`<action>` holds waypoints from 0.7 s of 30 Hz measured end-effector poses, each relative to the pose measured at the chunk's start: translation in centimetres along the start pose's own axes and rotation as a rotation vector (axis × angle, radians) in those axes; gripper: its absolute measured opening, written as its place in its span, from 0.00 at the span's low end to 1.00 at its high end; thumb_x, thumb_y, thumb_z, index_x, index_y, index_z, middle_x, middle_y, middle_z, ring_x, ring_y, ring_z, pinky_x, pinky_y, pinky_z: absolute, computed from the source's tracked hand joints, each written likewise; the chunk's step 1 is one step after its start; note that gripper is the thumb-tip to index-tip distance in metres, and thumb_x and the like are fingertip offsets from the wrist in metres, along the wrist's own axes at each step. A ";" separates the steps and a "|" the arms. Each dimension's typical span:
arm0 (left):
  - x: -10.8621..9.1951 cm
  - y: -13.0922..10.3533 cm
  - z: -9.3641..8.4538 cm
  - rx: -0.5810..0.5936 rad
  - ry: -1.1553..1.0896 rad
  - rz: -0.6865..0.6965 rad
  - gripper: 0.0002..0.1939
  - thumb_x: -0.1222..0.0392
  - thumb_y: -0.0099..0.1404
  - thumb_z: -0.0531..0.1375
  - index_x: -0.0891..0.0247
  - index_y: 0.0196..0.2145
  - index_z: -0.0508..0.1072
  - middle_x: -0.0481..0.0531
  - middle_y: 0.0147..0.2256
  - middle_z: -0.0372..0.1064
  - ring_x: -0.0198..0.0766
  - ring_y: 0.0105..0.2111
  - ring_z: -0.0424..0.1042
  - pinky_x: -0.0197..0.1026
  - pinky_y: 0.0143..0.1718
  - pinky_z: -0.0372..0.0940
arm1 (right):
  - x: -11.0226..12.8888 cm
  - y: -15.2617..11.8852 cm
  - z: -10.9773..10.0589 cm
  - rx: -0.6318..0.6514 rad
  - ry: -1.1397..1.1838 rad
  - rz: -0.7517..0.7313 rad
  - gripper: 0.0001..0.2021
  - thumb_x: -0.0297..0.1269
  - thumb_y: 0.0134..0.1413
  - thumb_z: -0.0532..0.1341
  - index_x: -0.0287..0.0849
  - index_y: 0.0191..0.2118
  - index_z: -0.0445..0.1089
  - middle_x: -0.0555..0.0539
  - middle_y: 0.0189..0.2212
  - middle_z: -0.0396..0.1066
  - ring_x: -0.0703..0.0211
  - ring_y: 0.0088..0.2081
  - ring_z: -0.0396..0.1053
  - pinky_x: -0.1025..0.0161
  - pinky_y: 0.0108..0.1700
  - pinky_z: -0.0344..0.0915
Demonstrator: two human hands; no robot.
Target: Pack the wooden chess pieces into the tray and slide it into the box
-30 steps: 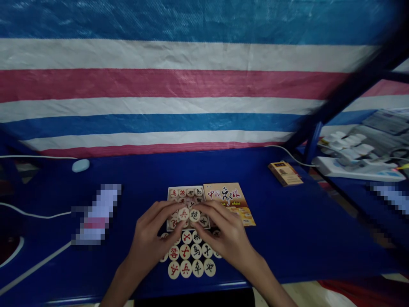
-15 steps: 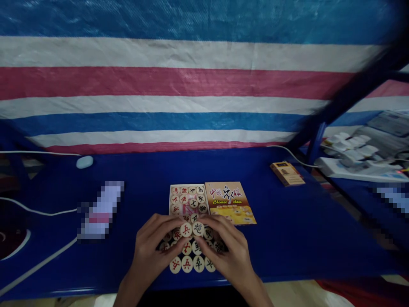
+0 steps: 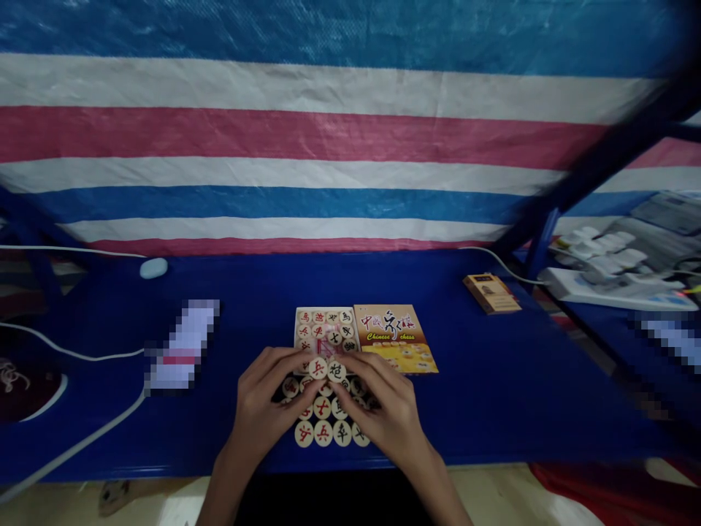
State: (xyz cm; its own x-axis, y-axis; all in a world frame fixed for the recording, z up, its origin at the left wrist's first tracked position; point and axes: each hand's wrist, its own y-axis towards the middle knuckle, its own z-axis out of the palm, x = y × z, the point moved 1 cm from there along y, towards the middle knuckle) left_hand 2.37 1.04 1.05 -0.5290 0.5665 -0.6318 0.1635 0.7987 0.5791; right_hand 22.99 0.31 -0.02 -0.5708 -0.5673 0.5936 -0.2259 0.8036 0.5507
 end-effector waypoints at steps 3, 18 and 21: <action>0.0 0.0 0.0 0.004 -0.009 0.011 0.18 0.65 0.63 0.68 0.56 0.50 0.75 0.50 0.43 0.76 0.37 0.42 0.74 0.42 0.43 0.71 | 0.0 0.1 0.0 -0.015 0.002 -0.014 0.22 0.31 0.61 0.65 0.52 0.59 0.68 0.47 0.49 0.76 0.55 0.49 0.75 0.56 0.49 0.74; 0.3 0.1 0.0 0.026 -0.008 -0.004 0.17 0.66 0.63 0.68 0.56 0.49 0.75 0.49 0.43 0.75 0.37 0.42 0.74 0.42 0.44 0.70 | 0.0 0.3 0.1 -0.003 0.031 0.033 0.21 0.30 0.59 0.66 0.50 0.57 0.69 0.47 0.47 0.76 0.58 0.41 0.74 0.57 0.43 0.73; 0.3 0.1 0.1 0.039 0.002 -0.011 0.16 0.66 0.63 0.67 0.56 0.49 0.75 0.49 0.44 0.75 0.37 0.43 0.74 0.42 0.45 0.70 | -0.1 0.2 0.0 -0.006 0.033 0.042 0.20 0.30 0.59 0.66 0.50 0.56 0.69 0.47 0.48 0.76 0.58 0.41 0.74 0.57 0.44 0.73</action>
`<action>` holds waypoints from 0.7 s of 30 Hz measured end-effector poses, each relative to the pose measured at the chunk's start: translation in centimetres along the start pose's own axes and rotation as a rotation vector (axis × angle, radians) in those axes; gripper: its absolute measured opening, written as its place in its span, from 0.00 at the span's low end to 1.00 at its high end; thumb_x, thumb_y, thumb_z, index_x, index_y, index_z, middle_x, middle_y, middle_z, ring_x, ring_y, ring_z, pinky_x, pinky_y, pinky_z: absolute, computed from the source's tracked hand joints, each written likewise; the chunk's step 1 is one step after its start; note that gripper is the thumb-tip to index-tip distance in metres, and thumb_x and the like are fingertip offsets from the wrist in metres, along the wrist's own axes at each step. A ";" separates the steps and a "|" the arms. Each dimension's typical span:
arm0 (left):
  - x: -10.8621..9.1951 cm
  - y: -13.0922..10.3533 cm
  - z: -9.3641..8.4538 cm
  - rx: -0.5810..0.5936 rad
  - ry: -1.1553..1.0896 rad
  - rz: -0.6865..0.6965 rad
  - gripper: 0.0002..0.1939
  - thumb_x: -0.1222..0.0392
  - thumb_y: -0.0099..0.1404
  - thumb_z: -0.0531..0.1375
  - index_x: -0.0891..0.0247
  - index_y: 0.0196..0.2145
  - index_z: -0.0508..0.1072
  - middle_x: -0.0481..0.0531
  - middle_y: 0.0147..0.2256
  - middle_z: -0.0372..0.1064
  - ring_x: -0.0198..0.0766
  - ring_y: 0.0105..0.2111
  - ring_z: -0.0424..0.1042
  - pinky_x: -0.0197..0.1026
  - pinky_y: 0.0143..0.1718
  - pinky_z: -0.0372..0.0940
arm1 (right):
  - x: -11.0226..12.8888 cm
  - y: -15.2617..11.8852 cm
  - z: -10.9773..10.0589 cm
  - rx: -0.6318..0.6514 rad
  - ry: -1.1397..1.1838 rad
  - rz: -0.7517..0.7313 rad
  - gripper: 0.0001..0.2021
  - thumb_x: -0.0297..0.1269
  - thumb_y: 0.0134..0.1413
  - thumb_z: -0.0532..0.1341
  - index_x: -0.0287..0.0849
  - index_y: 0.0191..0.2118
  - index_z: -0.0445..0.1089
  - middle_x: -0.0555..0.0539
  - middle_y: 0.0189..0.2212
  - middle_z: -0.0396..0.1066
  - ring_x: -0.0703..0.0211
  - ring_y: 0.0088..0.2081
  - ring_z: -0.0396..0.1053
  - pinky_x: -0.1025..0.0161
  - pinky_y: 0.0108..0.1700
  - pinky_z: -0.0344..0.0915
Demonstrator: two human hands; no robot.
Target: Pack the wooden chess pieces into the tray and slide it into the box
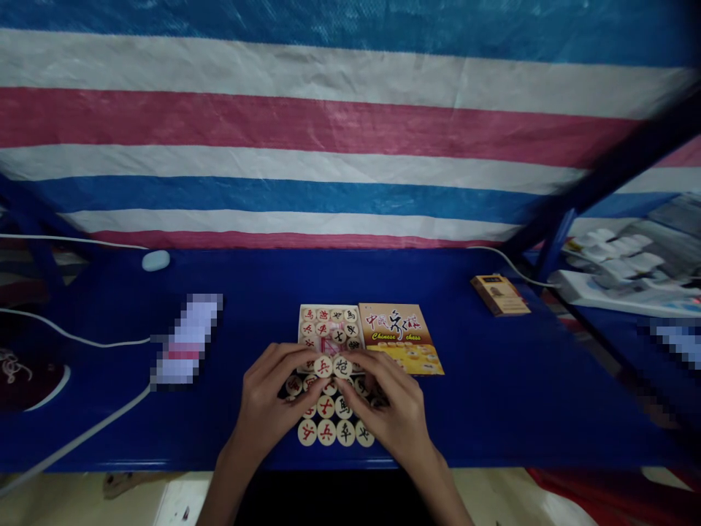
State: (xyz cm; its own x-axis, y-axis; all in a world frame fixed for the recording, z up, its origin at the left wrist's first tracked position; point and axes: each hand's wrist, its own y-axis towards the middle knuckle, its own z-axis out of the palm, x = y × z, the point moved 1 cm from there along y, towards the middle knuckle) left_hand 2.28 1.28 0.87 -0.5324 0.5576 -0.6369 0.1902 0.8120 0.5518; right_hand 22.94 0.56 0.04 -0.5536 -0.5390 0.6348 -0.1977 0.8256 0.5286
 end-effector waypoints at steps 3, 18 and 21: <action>0.0 0.0 0.1 0.009 0.001 -0.002 0.16 0.66 0.64 0.67 0.56 0.49 0.75 0.49 0.44 0.75 0.36 0.43 0.73 0.41 0.46 0.70 | 0.0 0.0 -0.1 0.007 0.004 0.013 0.19 0.30 0.60 0.66 0.50 0.55 0.70 0.47 0.49 0.75 0.58 0.41 0.74 0.58 0.43 0.73; 0.2 -0.1 0.2 -0.004 0.056 -0.102 0.19 0.64 0.66 0.65 0.55 0.54 0.73 0.49 0.45 0.75 0.36 0.39 0.73 0.40 0.39 0.70 | -0.1 0.1 -0.1 -0.098 -0.006 0.078 0.19 0.30 0.59 0.65 0.48 0.55 0.70 0.47 0.41 0.75 0.58 0.39 0.72 0.58 0.41 0.71; 0.2 0.0 0.2 -0.021 0.062 -0.079 0.18 0.65 0.66 0.65 0.55 0.53 0.74 0.50 0.45 0.75 0.37 0.42 0.74 0.41 0.42 0.70 | -0.1 0.4 -0.3 -0.117 -0.031 0.062 0.18 0.29 0.60 0.65 0.48 0.55 0.70 0.46 0.45 0.75 0.56 0.45 0.72 0.57 0.46 0.71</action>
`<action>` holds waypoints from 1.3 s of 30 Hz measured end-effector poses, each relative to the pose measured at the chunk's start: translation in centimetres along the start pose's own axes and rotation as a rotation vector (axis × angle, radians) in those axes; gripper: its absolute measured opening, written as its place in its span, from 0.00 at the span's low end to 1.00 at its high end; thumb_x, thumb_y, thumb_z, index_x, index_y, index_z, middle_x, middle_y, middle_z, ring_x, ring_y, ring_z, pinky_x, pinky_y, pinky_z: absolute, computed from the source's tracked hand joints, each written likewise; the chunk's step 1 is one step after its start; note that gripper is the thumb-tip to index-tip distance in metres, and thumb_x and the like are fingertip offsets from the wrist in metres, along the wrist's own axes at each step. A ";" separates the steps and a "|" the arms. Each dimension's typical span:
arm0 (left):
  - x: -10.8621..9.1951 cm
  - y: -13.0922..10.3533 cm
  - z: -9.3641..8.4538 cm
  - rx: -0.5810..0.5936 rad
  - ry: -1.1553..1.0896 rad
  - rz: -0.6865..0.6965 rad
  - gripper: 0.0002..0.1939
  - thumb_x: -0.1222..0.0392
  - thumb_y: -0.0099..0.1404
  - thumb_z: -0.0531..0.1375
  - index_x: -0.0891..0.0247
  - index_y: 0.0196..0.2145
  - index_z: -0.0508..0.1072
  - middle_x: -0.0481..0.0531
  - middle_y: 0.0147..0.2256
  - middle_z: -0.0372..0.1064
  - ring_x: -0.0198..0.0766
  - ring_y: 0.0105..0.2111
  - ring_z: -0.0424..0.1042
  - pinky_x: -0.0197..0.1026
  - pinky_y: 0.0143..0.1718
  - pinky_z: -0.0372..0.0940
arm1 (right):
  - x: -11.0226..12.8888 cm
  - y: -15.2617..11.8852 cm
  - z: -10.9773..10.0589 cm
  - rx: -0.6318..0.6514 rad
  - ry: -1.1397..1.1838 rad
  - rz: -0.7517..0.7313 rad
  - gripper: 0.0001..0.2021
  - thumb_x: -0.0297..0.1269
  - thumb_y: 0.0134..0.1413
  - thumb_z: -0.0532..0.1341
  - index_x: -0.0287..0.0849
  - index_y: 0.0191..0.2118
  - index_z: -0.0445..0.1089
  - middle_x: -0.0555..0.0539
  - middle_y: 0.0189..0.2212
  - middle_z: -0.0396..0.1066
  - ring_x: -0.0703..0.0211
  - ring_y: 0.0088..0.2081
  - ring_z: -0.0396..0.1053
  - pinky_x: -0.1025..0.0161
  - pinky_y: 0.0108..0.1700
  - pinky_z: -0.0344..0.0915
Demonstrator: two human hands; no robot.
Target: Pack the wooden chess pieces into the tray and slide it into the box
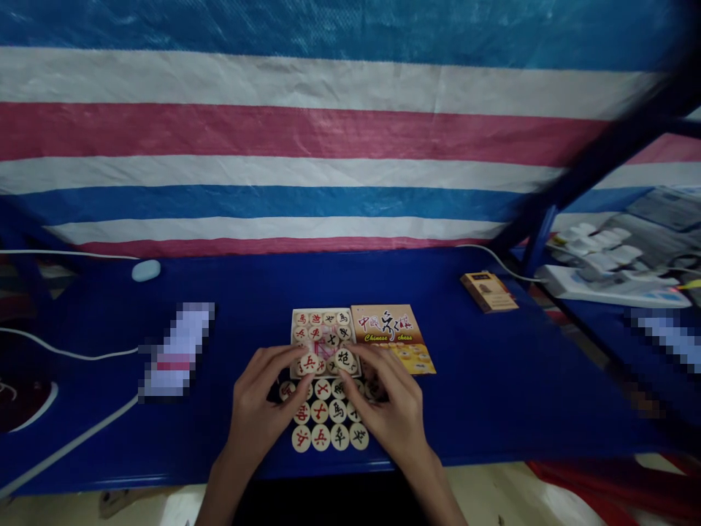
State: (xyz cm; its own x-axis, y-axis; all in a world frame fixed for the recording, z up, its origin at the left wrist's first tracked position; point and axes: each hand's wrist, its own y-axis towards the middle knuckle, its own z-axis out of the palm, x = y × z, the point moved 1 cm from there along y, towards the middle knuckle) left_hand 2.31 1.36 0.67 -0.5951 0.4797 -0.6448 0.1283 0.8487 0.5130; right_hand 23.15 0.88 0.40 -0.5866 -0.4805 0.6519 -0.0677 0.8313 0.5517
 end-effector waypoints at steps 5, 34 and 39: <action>-0.3 -0.4 -0.1 -0.019 0.026 0.016 0.15 0.64 0.66 0.65 0.55 0.50 0.75 0.51 0.43 0.74 0.38 0.42 0.74 0.42 0.42 0.70 | 0.1 -0.3 -0.5 0.001 -0.062 -0.005 0.15 0.31 0.59 0.65 0.47 0.51 0.72 0.46 0.45 0.74 0.55 0.46 0.72 0.57 0.46 0.71; 0.2 -1.1 -1.5 -0.022 -0.090 -0.140 0.08 0.63 0.71 0.59 0.56 0.44 0.77 0.45 0.29 0.70 0.32 0.26 0.68 0.36 0.27 0.64 | 0.1 -2.5 -1.5 0.087 -0.040 0.038 0.11 0.31 0.63 0.61 0.49 0.50 0.73 0.46 0.41 0.75 0.54 0.43 0.72 0.54 0.44 0.72; 1.4 3.9 -2.1 0.185 0.071 0.000 0.08 0.58 0.71 0.60 0.55 0.45 0.78 0.46 0.29 0.72 0.34 0.27 0.69 0.38 0.31 0.65 | -0.7 2.2 -2.3 0.172 -0.108 -0.088 0.09 0.34 0.65 0.60 0.48 0.47 0.75 0.47 0.38 0.75 0.54 0.42 0.73 0.55 0.44 0.71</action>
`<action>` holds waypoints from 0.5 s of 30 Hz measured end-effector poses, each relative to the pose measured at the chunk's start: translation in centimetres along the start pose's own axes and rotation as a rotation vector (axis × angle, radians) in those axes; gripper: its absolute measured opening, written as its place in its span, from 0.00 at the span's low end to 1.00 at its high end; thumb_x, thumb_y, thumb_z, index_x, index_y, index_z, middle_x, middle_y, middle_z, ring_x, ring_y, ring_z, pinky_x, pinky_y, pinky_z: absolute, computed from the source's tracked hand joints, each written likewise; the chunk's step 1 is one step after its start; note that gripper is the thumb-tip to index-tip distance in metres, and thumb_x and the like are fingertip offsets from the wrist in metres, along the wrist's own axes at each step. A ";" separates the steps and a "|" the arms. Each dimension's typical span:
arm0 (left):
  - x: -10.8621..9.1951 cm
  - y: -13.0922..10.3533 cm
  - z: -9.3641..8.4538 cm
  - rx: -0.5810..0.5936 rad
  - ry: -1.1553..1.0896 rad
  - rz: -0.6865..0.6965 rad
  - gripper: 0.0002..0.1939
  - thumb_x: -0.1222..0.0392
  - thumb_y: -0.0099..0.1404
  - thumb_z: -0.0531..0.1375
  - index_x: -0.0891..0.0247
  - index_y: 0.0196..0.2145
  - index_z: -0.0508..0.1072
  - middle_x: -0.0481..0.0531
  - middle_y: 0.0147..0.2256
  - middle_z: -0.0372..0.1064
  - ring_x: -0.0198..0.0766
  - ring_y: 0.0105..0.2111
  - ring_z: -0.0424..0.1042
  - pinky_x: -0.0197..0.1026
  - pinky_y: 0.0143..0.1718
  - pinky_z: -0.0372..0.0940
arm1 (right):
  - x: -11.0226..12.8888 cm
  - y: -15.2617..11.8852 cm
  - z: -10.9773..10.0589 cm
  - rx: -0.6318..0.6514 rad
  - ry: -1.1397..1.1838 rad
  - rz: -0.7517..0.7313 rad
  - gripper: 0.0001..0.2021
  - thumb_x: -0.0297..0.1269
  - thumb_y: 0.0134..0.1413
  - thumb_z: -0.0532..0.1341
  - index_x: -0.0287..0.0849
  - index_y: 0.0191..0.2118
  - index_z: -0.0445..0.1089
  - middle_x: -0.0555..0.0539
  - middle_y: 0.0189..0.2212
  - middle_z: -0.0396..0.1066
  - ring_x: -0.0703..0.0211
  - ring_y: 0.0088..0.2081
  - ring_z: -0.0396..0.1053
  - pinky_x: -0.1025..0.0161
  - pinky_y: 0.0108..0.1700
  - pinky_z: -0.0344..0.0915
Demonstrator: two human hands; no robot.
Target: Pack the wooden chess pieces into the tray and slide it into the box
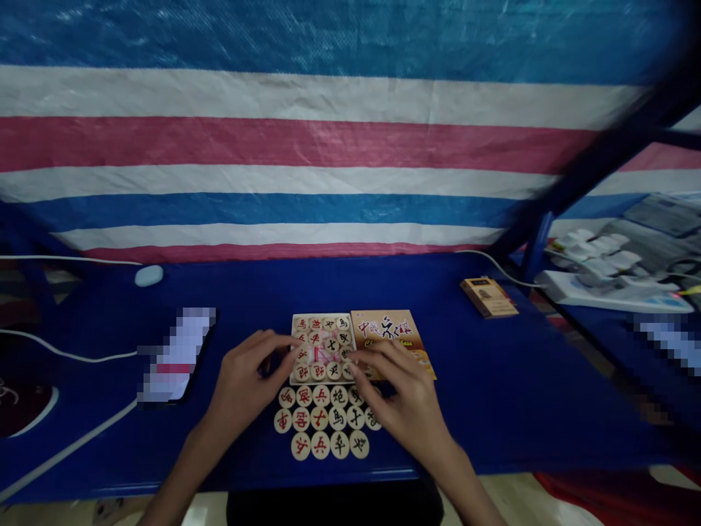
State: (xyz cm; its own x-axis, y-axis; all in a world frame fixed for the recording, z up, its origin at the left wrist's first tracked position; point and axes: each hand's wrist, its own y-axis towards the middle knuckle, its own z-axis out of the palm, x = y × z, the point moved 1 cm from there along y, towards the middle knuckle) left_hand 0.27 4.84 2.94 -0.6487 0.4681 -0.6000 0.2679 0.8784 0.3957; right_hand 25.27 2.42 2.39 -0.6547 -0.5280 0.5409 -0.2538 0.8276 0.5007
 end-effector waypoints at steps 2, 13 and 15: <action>0.3 2.2 0.1 0.137 0.127 0.077 0.10 0.57 0.69 0.61 0.56 0.47 0.77 0.46 0.29 0.74 0.37 0.29 0.72 0.41 0.36 0.66 | -0.7 2.5 -0.3 0.136 -0.096 -0.084 0.11 0.37 0.66 0.60 0.47 0.50 0.75 0.46 0.40 0.76 0.53 0.43 0.74 0.55 0.44 0.71; 0.9 4.3 2.2 0.259 0.337 0.089 0.09 0.53 0.64 0.65 0.57 0.42 0.76 0.43 0.23 0.73 0.40 0.24 0.73 0.44 0.37 0.60 | -3.6 5.3 1.6 0.340 -0.222 -0.272 0.11 0.43 0.62 0.64 0.45 0.45 0.76 0.46 0.39 0.77 0.53 0.42 0.76 0.51 0.51 0.70; 0.9 4.2 2.3 0.243 0.348 0.085 0.08 0.54 0.65 0.64 0.58 0.41 0.75 0.43 0.22 0.72 0.40 0.23 0.72 0.44 0.37 0.60 | -3.7 5.1 1.6 0.337 -0.217 -0.273 0.10 0.42 0.62 0.63 0.45 0.45 0.76 0.47 0.37 0.76 0.54 0.41 0.75 0.53 0.49 0.70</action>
State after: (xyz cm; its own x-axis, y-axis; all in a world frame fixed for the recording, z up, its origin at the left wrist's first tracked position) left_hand 2.46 9.15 2.51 -0.8075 0.5159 -0.2859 0.4636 0.8548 0.2331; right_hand 25.25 8.95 1.86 -0.6564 -0.7123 0.2485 -0.6303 0.6988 0.3381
